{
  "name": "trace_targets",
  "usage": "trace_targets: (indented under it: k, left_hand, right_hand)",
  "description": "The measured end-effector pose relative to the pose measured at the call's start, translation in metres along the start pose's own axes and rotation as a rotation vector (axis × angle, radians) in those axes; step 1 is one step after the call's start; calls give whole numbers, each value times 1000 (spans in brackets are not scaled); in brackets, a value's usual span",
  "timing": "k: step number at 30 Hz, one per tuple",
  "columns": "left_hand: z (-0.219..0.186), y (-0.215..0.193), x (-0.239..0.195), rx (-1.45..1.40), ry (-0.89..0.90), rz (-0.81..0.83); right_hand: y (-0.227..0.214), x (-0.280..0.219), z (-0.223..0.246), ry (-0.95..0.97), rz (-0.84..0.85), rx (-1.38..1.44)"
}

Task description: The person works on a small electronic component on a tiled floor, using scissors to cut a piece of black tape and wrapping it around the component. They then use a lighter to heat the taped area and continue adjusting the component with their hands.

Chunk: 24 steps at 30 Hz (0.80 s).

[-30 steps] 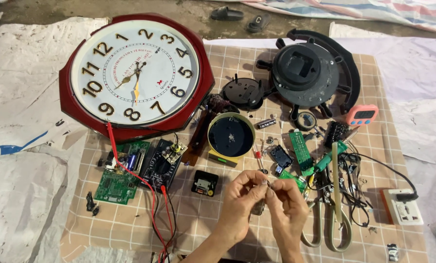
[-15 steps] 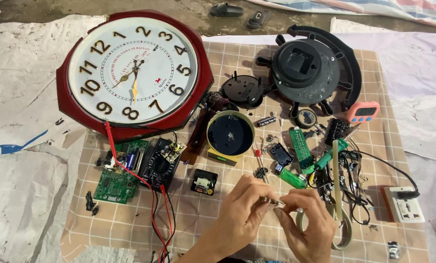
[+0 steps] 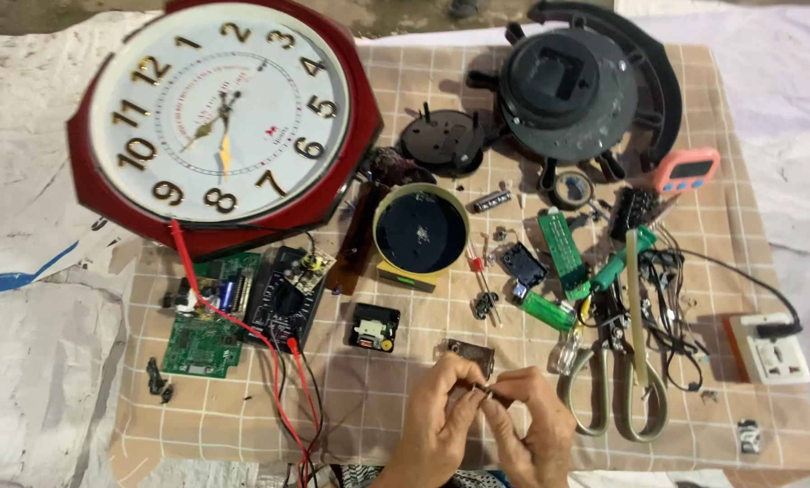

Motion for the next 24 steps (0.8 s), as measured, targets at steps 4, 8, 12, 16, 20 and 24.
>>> trace_targets:
  k: [4, 8, 12, 16, 20, 24]
  left_hand:
    - [40, -2, -34, -144, -116, -52]
    - [69, -7, -52, -133, -224, -75]
    - [72, -9, -58, -134, -291, -81]
    - [61, -14, -47, -166, -225, -75]
    - [51, -19, -32, -283, -270, -90]
    - [50, -20, -17, -625, -269, -189]
  right_hand:
    - [2, -24, -17, -25, -33, -83]
    - [15, -30, -42, -5, 48, -1]
    - [18, -38, -48, 36, -9, 43]
    - [24, -23, -41, 142, 139, 12]
    - [14, -13, -31, 104, 125, -25]
    - [-8, -11, -56, 155, -10, 71]
Point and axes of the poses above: each hand's wrist, its own x-axis towards the middle knuckle, its own y-axis out of the palm, z = x × y, the point moved 10 cm from there along x, towards the middle knuckle, and after that the axes turned 9 degrees about y, right-handed, at the moved point
